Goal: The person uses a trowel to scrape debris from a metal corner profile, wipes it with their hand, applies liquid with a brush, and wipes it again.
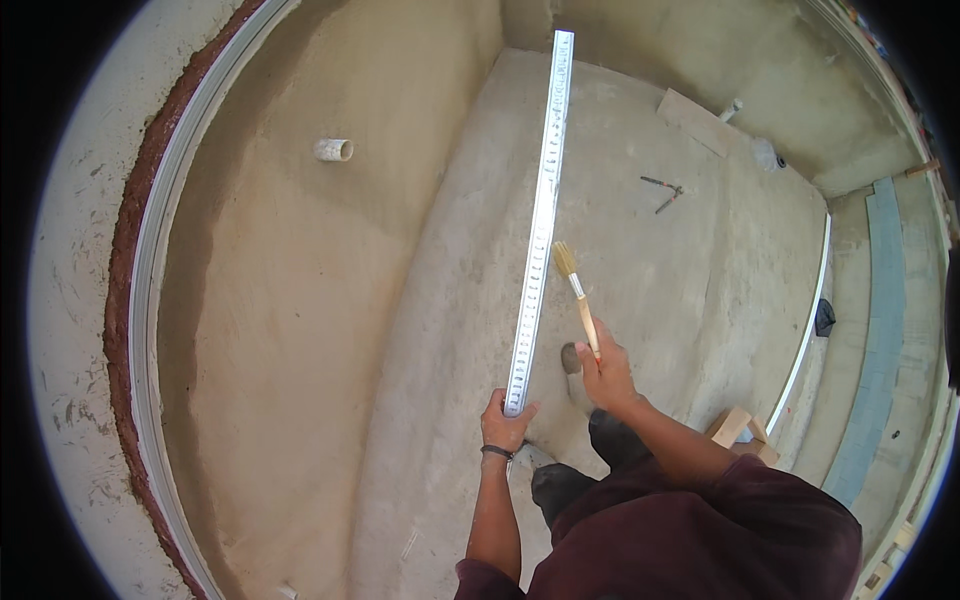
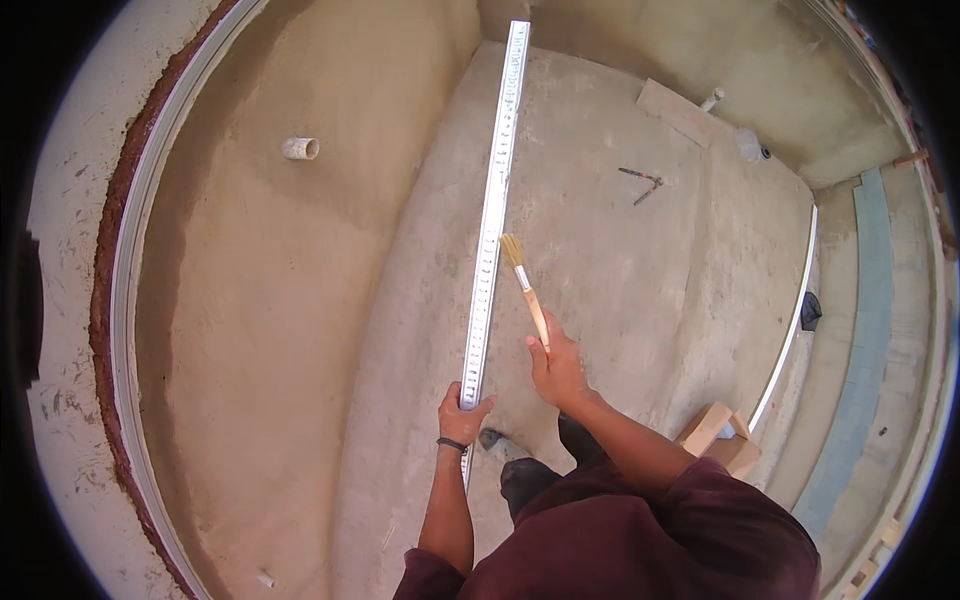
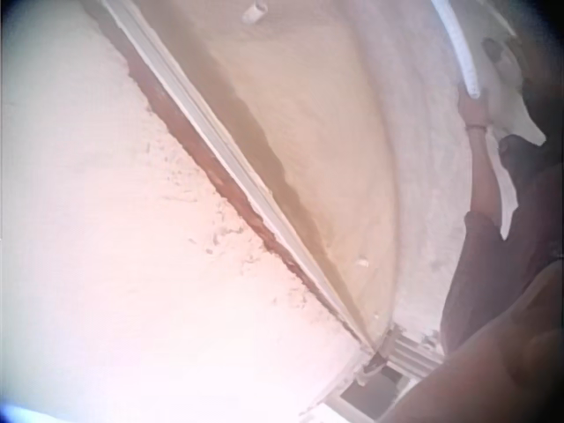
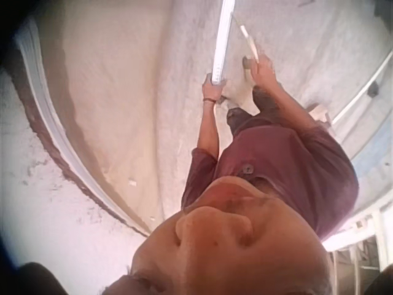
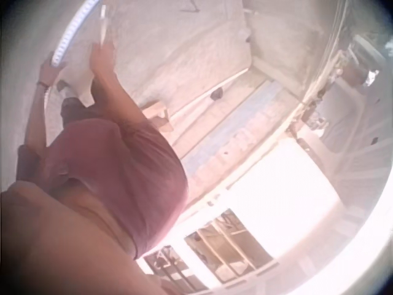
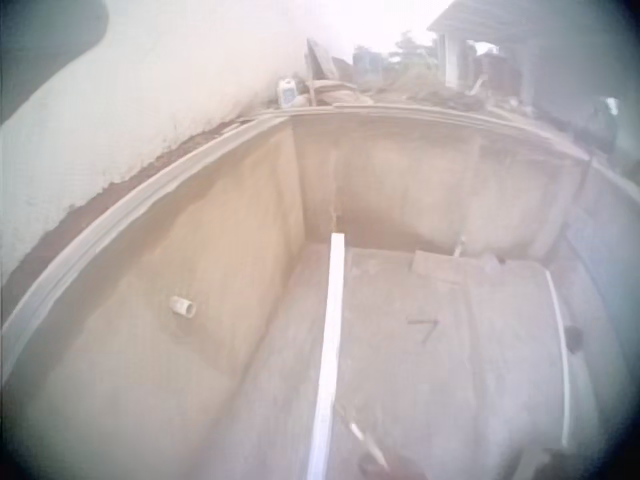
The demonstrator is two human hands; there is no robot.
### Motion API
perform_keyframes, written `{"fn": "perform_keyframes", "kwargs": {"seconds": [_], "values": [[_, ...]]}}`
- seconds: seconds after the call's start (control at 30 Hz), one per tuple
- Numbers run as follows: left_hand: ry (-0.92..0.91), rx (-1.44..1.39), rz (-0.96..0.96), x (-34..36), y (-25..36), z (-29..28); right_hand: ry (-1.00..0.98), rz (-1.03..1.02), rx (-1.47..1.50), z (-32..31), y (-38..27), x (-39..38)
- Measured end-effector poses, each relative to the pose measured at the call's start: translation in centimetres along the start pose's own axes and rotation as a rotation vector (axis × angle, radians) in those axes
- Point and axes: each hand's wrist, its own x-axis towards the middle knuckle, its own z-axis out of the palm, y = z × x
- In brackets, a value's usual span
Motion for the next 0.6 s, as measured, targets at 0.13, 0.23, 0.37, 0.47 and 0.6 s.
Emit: {"fn": "perform_keyframes", "kwargs": {"seconds": [0.13, 0.23, 0.37, 0.47, 0.6], "values": [[0.126, 0.06, 0.0, -0.8, -0.2, 2.6, -0.175, -0.095, -0.365, -7.2, -5.6, 0.2], [0.25, 0.177, 0.039, -2.1, 0.8, 3.9, -0.092, -0.122, -0.564, -9.5, -5.9, 7.7], [0.286, 0.214, 0.088, -2.6, 1.2, 4.6, 0.141, -0.108, -0.693, -15.1, -11.3, 22.6], [0.328, 0.22, 0.118, -1.7, 1.1, 4.6, -0.048, -0.094, -0.815, -13.6, -11.4, 19.5], [0.366, 0.184, 0.088, -2.3, 0.2, 5.5, -0.303, -0.116, -0.835, -11.3, -8.8, 11.6]]}}
